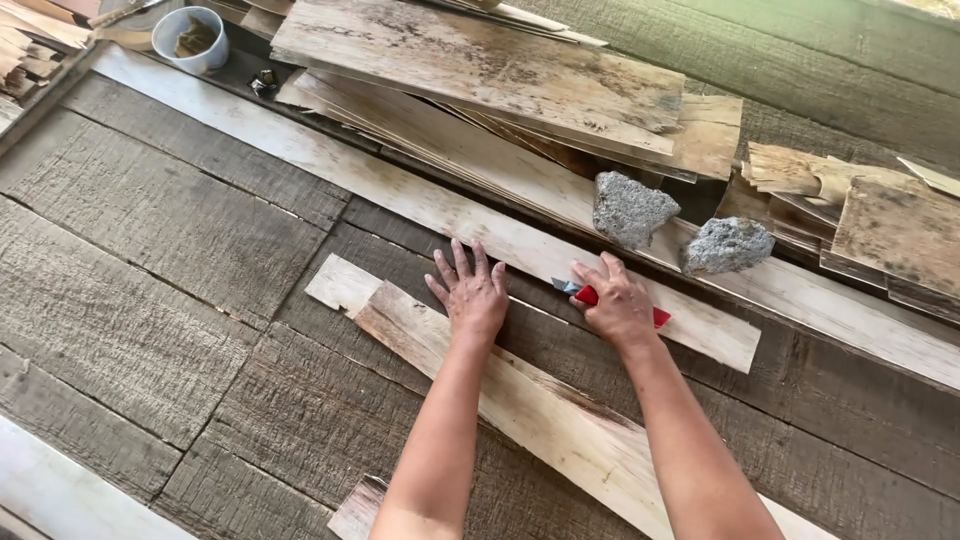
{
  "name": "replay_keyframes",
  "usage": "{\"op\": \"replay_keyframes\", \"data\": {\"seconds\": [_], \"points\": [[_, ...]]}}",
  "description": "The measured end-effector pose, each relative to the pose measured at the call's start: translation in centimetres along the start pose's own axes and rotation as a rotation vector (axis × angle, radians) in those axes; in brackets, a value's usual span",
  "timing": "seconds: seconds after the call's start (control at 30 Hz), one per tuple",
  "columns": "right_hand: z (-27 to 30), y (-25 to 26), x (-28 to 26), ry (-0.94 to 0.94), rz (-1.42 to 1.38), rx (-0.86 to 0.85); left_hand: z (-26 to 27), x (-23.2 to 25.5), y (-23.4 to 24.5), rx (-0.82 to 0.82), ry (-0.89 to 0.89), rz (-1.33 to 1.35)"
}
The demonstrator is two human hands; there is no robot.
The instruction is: The person uses a red utility knife to cut thin wooden planks on a wooden workbench. They repeatedly score and snap the planks into smaller pieces, then trim the edges. The cut pieces are set aside on the bench.
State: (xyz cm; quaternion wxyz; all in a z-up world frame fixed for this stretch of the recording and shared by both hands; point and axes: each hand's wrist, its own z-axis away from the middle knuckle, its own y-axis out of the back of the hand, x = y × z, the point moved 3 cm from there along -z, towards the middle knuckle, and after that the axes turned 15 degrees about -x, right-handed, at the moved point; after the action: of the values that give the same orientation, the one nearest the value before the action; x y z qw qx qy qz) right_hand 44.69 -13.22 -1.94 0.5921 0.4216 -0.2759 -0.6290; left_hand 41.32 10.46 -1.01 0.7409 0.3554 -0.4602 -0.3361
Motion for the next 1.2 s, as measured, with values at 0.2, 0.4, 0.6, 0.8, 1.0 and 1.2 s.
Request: {"op": "replay_keyframes", "data": {"seconds": [0.2,0.4,0.6,0.8,1.0,1.2], "points": [[2.8,1.2,-1.0,-0.057,-0.116,0.034,-1.9,-0.3,-0.2,0.032,-0.004,-0.055],[8.7,-1.4,9.7,-0.335,-0.122,0.681,-4.2,-2.2,0.7,0.078,0.043,-0.009],[9.2,-4.3,17.8,-0.442,-0.362,0.473,-5.1,-2.7,0.5,0.054,0.060,-0.068],[8.6,-4.5,18.6,-0.409,-0.309,0.581,-5.1,-2.7,0.5,0.069,0.062,-0.071],[9.0,-4.0,19.6,-0.340,-0.359,0.586,-5.6,-2.5,0.9,0.072,0.102,-0.027],[9.1,-4.0,21.2,-0.292,-0.401,0.585,-5.7,-2.5,1.6,0.070,0.111,-0.002]]}}
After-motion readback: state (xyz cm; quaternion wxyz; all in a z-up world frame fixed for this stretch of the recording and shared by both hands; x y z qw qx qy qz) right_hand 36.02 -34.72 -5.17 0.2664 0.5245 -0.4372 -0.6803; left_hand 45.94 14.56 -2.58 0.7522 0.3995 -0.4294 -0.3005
